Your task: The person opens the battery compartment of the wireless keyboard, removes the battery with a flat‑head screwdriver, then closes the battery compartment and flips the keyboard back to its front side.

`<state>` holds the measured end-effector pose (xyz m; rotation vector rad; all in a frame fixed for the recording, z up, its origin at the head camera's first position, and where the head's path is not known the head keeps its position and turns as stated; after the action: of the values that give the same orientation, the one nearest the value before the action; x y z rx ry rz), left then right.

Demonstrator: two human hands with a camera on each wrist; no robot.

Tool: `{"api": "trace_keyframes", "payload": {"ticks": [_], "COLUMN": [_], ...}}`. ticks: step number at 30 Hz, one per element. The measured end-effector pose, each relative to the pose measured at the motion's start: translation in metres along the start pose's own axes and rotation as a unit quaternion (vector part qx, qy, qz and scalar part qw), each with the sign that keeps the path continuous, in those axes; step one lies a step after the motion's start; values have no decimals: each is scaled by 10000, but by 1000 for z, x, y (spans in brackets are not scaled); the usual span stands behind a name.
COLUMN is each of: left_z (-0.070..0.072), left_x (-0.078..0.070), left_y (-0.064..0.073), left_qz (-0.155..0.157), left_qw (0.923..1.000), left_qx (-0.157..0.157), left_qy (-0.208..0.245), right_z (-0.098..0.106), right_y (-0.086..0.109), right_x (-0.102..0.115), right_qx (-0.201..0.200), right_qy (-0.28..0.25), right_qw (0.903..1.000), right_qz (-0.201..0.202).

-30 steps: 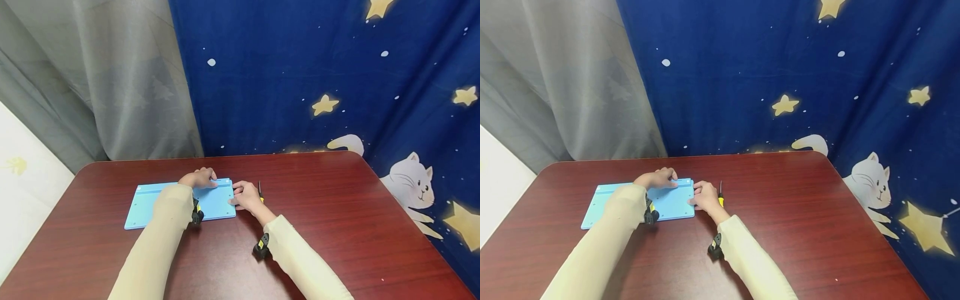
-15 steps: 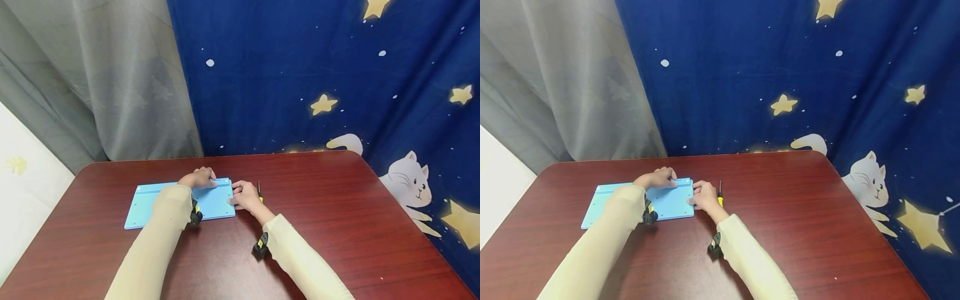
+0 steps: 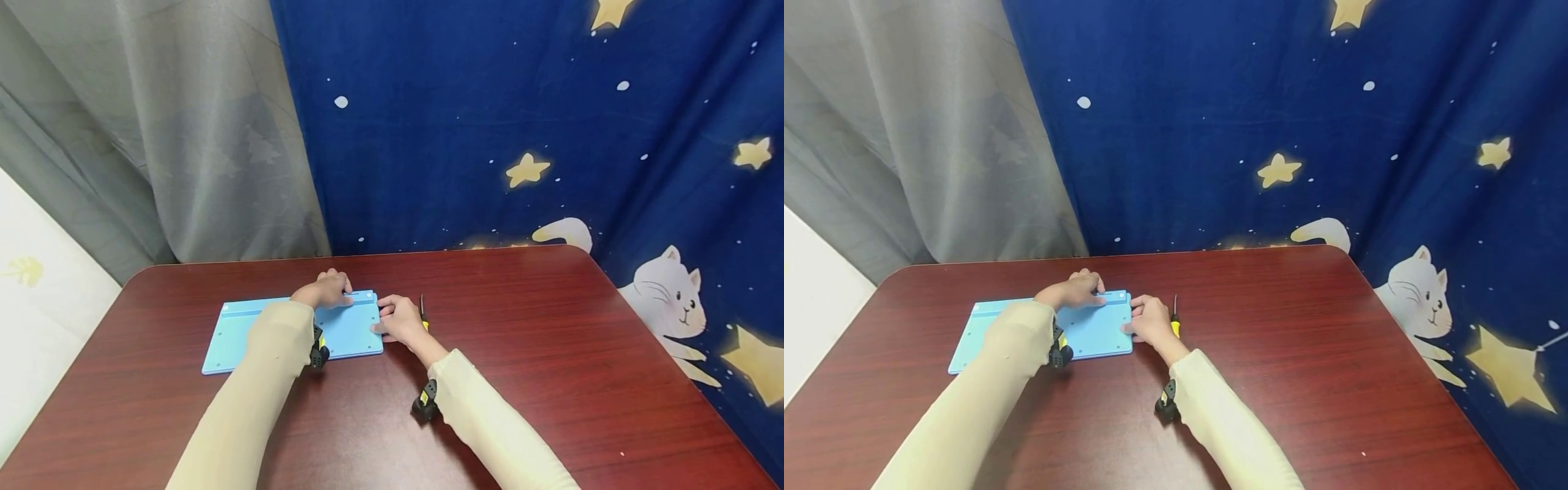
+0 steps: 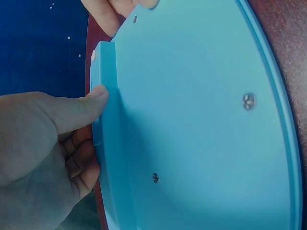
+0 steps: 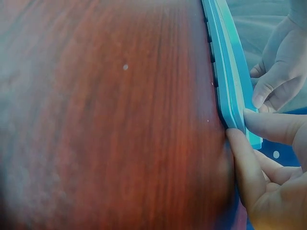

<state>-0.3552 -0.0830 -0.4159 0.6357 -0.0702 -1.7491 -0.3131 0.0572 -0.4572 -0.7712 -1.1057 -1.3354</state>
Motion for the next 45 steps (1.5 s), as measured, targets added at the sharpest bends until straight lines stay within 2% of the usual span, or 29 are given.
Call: {"api": "trace_keyframes", "payload": {"ticks": [8, 19, 25, 31, 35, 39, 45], "left_z": [-1, 1, 1, 1, 2, 5, 6], "left_x": [1, -1, -1, 0, 2, 4, 11], "left_y": [-2, -2, 1, 7, 10, 12, 12], "left_qz": [-80, -150, -294, -566, -885, -1274, -1431], "left_qw": [10000, 9998, 9988, 9959, 9918, 9833, 9754], "left_qx": [-51, -101, -400, -663, -758, -959, -1173], "left_qy": [-30, -100, 50, 242, 533, 877, 1203], "right_z": [0, 0, 0, 0, 0, 0, 0], "right_y": [0, 0, 1, 1, 2, 2, 2], "right_x": [0, 1, 2, 2, 2, 1, 1], "right_qx": [-35, -30, -40, -32, -29, -43, 8], "right_qy": [147, 97, 116, 113, 62, 36, -40], "right_qw": [9999, 9999, 9999, 9999, 10000, 10000, 10000], "right_qz": [47, 57, 66, 35, 49, 64, 63]}}
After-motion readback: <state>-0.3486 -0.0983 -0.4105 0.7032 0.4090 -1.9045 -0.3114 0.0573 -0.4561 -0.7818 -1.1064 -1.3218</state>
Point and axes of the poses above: each hand's wrist, its own y-axis away from the middle knuckle, its own z-axis out of the back of the hand, x = y × z, the point moved 7 cm from there along -y, towards the middle knuckle, and after that the axes turned 3 degrees about z, right-handed, at the moved point
